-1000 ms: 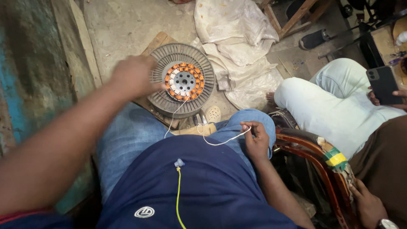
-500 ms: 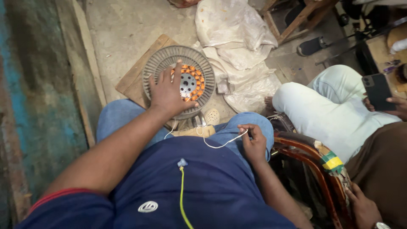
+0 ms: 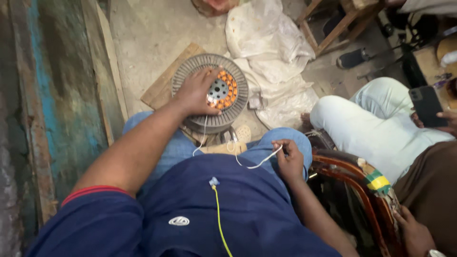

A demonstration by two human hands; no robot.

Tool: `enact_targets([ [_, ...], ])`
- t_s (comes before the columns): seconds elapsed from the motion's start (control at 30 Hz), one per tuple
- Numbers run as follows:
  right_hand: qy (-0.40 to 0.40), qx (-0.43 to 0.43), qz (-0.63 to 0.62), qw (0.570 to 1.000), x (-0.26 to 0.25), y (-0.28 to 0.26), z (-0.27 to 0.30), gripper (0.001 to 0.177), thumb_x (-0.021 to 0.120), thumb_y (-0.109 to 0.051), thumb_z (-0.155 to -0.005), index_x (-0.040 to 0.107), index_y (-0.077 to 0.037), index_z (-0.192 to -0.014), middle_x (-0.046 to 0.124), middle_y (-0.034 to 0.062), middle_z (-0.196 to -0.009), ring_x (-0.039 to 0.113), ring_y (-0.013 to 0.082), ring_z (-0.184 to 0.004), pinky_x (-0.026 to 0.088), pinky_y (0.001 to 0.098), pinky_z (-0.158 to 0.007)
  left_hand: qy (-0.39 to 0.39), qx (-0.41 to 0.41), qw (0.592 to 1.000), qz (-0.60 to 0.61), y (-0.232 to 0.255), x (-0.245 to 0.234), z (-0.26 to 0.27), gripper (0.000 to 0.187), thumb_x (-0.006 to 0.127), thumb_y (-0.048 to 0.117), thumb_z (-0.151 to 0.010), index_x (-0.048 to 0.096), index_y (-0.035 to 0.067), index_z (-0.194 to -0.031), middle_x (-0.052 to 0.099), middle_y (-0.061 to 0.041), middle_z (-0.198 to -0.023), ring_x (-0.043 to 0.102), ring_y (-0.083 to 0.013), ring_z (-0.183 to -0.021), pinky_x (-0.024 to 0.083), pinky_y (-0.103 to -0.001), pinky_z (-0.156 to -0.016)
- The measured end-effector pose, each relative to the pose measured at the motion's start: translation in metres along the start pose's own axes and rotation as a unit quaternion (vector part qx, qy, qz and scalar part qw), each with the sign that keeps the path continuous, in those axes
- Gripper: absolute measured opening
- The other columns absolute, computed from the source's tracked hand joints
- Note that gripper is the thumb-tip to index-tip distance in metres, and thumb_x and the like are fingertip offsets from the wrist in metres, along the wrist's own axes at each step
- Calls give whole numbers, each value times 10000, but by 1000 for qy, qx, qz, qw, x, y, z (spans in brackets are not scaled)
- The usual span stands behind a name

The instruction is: The person winds white wire around the slots of a motor stator core, threading the wire through the slots and pulling it taut. The person repeatedly inserts and pulls the wire to secure it within the stator.

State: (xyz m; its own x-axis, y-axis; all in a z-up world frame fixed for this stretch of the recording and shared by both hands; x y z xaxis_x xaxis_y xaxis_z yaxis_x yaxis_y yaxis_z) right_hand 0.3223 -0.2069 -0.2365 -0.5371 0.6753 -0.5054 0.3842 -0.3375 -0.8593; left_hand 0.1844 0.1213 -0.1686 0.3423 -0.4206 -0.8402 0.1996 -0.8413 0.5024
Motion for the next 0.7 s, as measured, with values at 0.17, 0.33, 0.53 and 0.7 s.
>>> enact_targets([
  [0.17,5,3,7,1000,2,-2,-2,100,688,-105,-987,676,-30,-1052,769,72,-929,715,102,-802,555,244,-731,8,-22,1000,1,-5,5,5,1298,936,553,-567,259,118,-1586,371,-254,-1544,382,-449,-1407,292,-531,-1155],
  [0.33,-8,1,41,999,4,-10,-4,111,709,-128,-963,685,-39,-1025,778,58,-923,735,99,-797,566,249,-712,22,-21,1000,-2,-5,1,7,1258,914,558,-595,271,117,-1582,365,-246,-1551,382,-440,-1411,293,-533,-1163],
  [0.53,-15,-7,13,1000,4,-7,-4,123,699,-132,-976,679,-30,-1042,780,65,-947,718,102,-794,561,252,-728,24,-27,999,-12,-5,3,9,1205,895,553,-606,305,130,-1568,378,-231,-1547,392,-433,-1406,293,-543,-1149],
  [0.7,-14,-9,-21,1000,-1,6,-3,108,692,-109,-973,673,-29,-1042,772,73,-966,716,100,-831,564,252,-759,31,-37,999,-2,-2,2,8,1177,885,551,-596,345,137,-1556,372,-227,-1556,404,-433,-1389,300,-536,-1159],
])
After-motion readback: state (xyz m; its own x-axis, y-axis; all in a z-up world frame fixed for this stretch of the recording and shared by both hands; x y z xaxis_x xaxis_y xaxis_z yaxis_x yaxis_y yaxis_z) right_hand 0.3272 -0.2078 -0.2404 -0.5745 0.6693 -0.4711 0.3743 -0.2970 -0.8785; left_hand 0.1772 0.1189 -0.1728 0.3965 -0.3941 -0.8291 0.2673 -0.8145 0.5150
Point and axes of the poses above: each hand's wrist, its own z-axis away from the middle knuckle, its own x-axis out of the palm, y = z × x, the point moved 10 cm from there along -z, towards the middle knuckle
